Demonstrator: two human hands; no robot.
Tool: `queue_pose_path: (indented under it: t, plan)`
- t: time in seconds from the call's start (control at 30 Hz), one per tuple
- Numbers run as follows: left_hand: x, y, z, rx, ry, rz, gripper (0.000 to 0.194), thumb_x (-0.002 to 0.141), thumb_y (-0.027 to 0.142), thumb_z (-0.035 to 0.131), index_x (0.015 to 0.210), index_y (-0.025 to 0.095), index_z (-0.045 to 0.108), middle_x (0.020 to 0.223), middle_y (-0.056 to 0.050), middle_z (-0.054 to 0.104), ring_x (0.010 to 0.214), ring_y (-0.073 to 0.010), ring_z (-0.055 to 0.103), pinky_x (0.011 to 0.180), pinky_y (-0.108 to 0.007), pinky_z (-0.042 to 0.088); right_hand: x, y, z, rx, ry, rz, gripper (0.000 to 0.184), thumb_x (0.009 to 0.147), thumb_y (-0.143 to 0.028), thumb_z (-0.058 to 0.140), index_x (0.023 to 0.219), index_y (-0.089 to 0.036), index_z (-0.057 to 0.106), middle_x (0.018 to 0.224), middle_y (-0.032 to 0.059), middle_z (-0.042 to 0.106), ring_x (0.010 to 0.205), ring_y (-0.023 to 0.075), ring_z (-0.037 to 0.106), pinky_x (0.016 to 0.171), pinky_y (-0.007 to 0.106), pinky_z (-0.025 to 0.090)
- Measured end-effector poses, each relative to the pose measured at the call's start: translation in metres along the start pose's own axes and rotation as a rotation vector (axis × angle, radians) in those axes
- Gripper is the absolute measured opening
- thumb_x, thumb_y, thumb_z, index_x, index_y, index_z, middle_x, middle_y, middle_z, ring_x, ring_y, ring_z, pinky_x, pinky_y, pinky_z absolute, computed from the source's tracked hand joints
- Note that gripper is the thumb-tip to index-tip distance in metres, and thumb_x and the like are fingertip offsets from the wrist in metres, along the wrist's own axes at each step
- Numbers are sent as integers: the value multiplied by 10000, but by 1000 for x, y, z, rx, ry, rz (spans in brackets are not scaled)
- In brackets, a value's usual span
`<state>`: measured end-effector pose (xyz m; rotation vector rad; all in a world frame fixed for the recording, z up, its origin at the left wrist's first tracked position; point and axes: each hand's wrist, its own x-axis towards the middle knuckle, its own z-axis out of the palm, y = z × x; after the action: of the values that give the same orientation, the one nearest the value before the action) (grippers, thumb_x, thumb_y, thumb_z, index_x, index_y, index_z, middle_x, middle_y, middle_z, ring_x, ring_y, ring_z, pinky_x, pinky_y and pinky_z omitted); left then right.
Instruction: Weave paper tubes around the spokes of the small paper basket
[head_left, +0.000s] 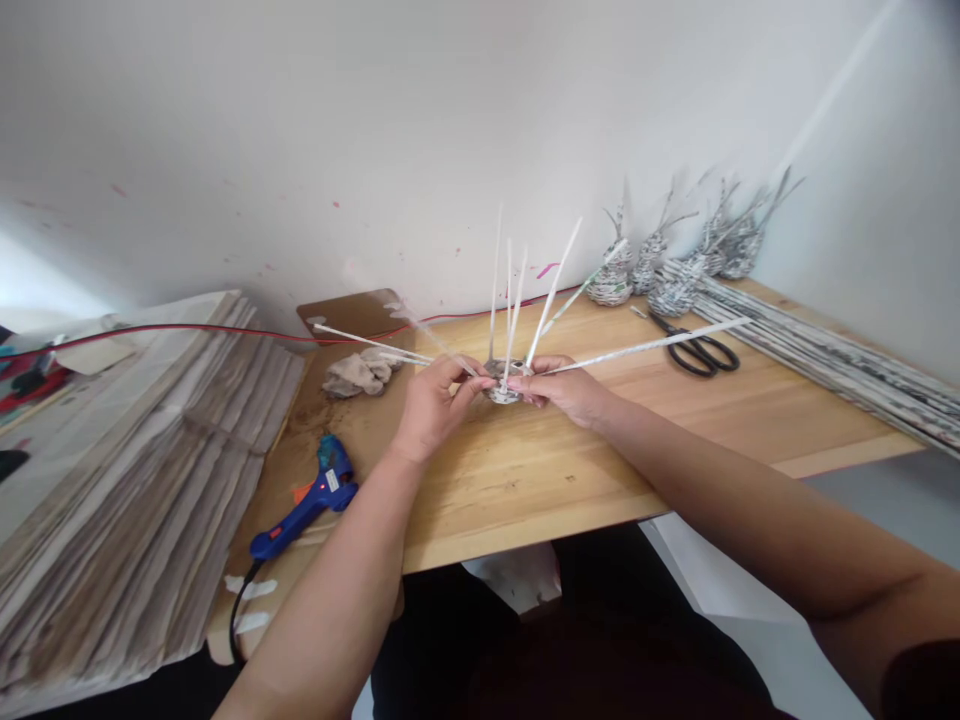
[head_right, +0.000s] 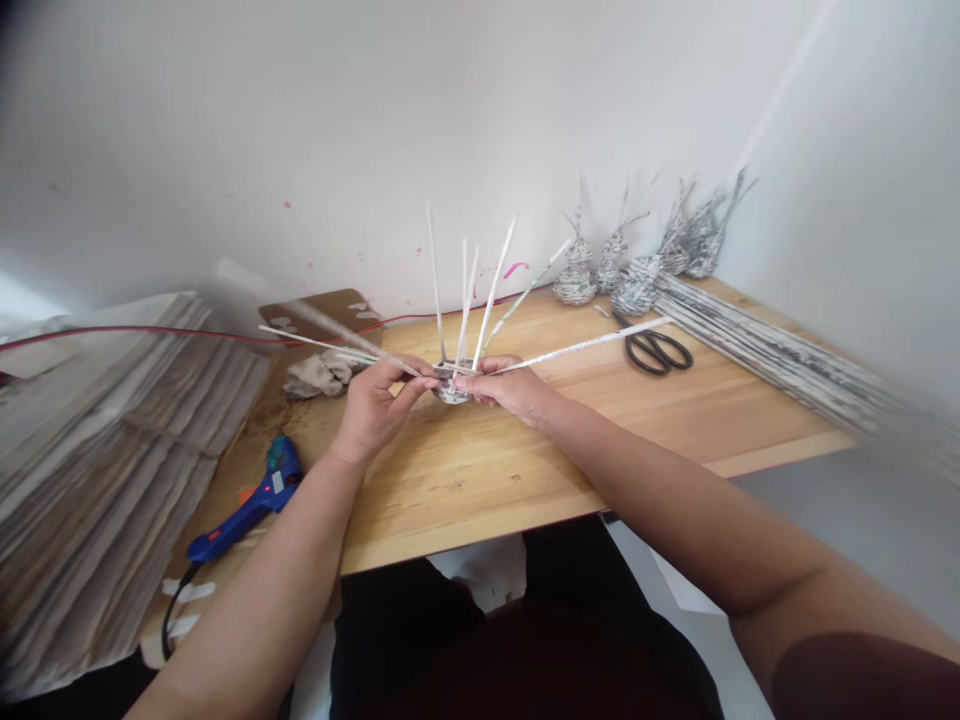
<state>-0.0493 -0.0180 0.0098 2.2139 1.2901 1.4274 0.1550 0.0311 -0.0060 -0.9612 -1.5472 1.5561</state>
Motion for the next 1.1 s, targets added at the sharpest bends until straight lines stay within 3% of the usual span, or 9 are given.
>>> queue_pose_path:
  t: [0.13,0.3,0.5,0.7,0.87,1.1]
  plan:
    - [-1,3,0,29,-41,-92,146,874,325,683,856,182,705,805,-21,716,714,-128,622,699,-242,477,-1,-1,1,-10,-9,5,391,613,-489,834,628,-156,629,537,-22,544,512,84,440,505,246,290]
    - [1,2,0,-4,-159,-102,213,825,316,725,999,194,731,989,-67,703,840,-162,628,674,-246,489,-2,-3,2,-4,-26,5,382,611,-475,829,632,-156,620,541,-26,533,526,86,438,514,246,294]
    - [1,1,2,68,-212,-128,127,760,233,773,854,180,706,904,-48,682,802,-164,607,680,-264,478,-1,-2,2,-32,-39,5,317,617,-406,825,647,-152,639,520,-36,539,518,87,440,525,255,302]
    - [1,-4,6,144,-240,-40,137,758,171,771,692,176,652,776,-26,671,786,-172,600,768,-310,456,-1,-2,3,-2,-92,-19,258,577,-303,847,617,-156,639,631,-13,640,632,117,553,660,289,423]
    - [2,-5,5,183,-173,-18,95,728,168,797,681,195,718,840,-43,708,874,-197,621,852,-347,448,0,2,3,12,-79,-18,273,574,-308,857,621,-163,631,646,-14,648,639,121,566,674,296,445]
    - [0,1,2,47,-271,-269,37,780,191,732,798,193,764,797,-23,711,744,-155,631,679,-264,452,2,6,0,-69,-70,-37,309,577,-363,863,640,-157,642,632,-14,632,609,115,540,629,282,425]
